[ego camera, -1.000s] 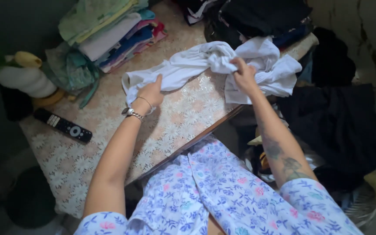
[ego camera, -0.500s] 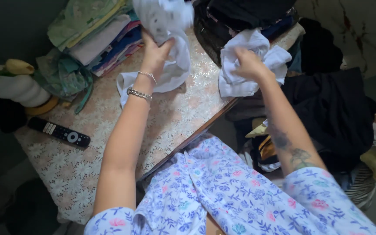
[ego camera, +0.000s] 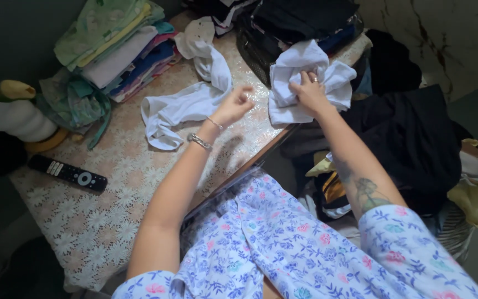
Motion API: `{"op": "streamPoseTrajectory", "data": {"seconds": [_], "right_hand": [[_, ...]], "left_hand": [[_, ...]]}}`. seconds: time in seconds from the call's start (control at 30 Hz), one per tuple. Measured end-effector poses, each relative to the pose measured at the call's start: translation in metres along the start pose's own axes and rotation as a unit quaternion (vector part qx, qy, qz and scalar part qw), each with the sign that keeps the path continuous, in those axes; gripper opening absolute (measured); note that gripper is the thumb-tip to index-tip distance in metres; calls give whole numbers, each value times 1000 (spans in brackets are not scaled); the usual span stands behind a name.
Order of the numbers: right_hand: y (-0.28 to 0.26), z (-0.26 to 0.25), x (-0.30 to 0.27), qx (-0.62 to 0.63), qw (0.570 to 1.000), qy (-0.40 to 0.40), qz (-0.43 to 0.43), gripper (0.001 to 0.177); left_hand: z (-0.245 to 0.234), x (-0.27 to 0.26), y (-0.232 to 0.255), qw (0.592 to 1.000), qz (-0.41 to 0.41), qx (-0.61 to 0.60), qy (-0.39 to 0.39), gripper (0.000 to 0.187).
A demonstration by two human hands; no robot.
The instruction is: The recorder folds several white tank tops and undershirts on a table.
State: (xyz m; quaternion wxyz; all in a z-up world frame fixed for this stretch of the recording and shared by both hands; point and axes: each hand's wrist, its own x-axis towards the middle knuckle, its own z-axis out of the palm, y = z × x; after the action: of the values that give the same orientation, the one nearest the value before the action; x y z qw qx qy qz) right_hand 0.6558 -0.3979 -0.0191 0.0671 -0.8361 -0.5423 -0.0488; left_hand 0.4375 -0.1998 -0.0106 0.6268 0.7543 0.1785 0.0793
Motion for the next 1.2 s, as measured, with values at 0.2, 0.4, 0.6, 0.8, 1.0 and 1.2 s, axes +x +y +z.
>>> {"op": "streamPoseTrajectory", "data": {"seconds": [0.2,0.4,0.6,0.8,1.0,1.2], "right_hand": [[26,42,-5,253,960,108,44,46],[51,60,-27,643,737,118,171,46],[12,-61,-40,825,521,99,193,44],[-31,-66,-17,847,491,131,157,39],[-124,33,-2,455,890,-2,-16,57],[-177,2,-18,175,967,-144,-118,78]], "left_hand": [[89,60,-89,997,-58,40,39,63],[132,91,-58,954,-123,-31,273,70],[41,59,-5,821,-94,-560,-66,36],[-11,-3,36,933,187,-217,218,81],[-39,-65,-45,906,22,225,358,96],[-90,-73,-144,898,39,164,407,54]]}}
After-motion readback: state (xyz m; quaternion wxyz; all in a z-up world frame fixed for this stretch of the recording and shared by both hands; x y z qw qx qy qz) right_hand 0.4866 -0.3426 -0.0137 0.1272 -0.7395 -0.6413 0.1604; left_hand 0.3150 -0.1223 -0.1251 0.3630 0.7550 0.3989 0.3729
